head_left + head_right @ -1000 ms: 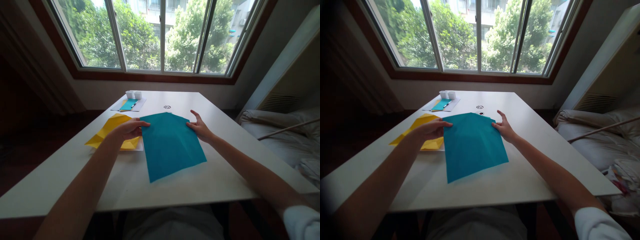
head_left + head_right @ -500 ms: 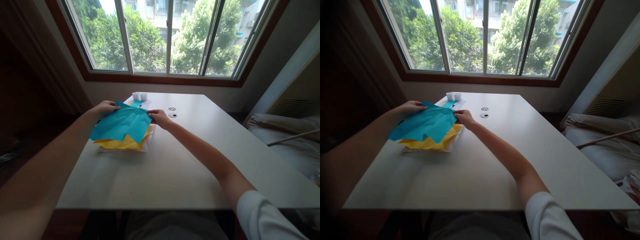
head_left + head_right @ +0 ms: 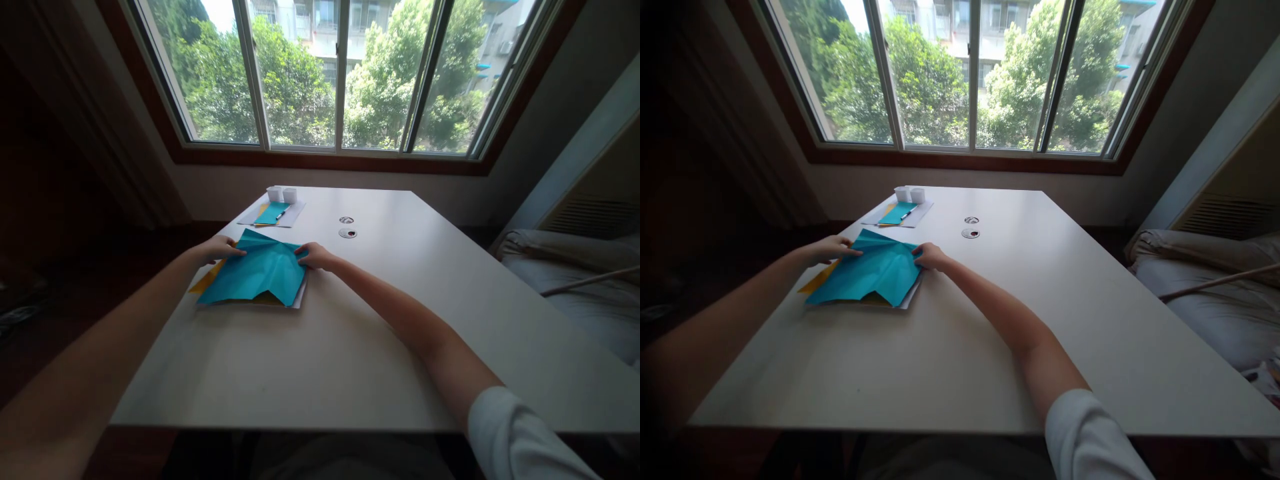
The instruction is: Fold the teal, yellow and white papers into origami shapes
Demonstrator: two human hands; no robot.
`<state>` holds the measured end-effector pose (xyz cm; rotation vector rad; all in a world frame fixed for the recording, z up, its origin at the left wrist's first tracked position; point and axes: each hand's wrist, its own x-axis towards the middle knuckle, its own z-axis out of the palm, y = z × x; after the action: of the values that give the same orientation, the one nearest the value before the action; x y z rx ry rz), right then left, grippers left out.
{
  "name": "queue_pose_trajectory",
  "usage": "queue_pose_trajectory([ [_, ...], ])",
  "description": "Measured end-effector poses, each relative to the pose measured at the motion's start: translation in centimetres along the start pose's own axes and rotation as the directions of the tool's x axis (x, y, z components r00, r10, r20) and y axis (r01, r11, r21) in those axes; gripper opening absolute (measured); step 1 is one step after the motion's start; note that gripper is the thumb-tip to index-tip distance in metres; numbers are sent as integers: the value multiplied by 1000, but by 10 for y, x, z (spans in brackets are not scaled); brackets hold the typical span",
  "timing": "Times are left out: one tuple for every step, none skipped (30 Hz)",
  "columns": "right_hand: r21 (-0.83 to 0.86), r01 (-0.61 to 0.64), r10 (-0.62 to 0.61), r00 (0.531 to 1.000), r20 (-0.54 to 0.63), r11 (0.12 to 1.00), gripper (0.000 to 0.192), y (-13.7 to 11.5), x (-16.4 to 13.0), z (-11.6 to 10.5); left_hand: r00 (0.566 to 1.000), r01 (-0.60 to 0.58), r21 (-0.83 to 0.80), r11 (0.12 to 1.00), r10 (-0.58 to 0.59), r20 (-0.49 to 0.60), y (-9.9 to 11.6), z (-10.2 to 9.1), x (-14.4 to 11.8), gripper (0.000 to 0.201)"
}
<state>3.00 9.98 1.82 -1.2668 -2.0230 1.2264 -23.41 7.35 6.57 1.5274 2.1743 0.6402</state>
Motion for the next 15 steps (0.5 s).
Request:
queue_pose_trajectory([
  [-45,6,-6,1000,-1,999,43,1,-1,0,1000,26,-8,1000,-26,16,0,3,0,44],
  [-88,15,-16,1000,-8,996,47,1,-2,-1,999,29,-23,999,-28,25,0,6,1,41],
  [-130,28,-31,999,-19,991,52,1,-3,-1,999,22,-44,999,-20,34,1,7,1,37],
  [-169,42,-48,998,-32,985,55,1,-4,-2,999,10,-67,998,-7,43,1,9,0,34],
  [-206,55,-65,997,-42,977,58,1,-5,-2,999,-2,-89,996,6,49,2,9,0,32],
  [-240,67,-80,996,-48,968,60,0,-6,-3,998,-13,-106,994,18,52,3,10,-1,30],
  [-271,76,-93,994,-51,960,60,0,-7,-4,998,-26,-123,992,32,51,3,10,-2,30],
  [-297,82,-101,994,-52,951,60,0,-8,-6,998,-38,-150,988,45,46,4,10,-3,31],
  [-319,83,-105,993,-52,944,59,0,-9,-7,998,-45,-190,981,54,43,5,10,-4,32],
  [-337,81,-104,993,-53,938,60,0,-10,-8,997,-47,-248,968,59,41,6,11,-6,33],
  [-351,76,-101,993,-55,933,62,1,-11,-10,997,-43,-322,946,60,43,8,11,-8,35],
  [-362,70,-98,994,-58,930,65,1,-12,-11,997,-29,-402,915,54,53,10,12,-10,38],
  [-369,67,-96,994,-60,927,68,2,-12,-13,997,-6,-474,881,44,71,12,12,-12,42],
  [-374,67,-96,994,-59,925,70,3,-12,-14,995,20,-525,851,34,92,14,13,-15,45],
  [-377,71,-98,994,-53,923,71,4,-12,-16,993,43,-557,830,25,114,16,13,-18,48],
])
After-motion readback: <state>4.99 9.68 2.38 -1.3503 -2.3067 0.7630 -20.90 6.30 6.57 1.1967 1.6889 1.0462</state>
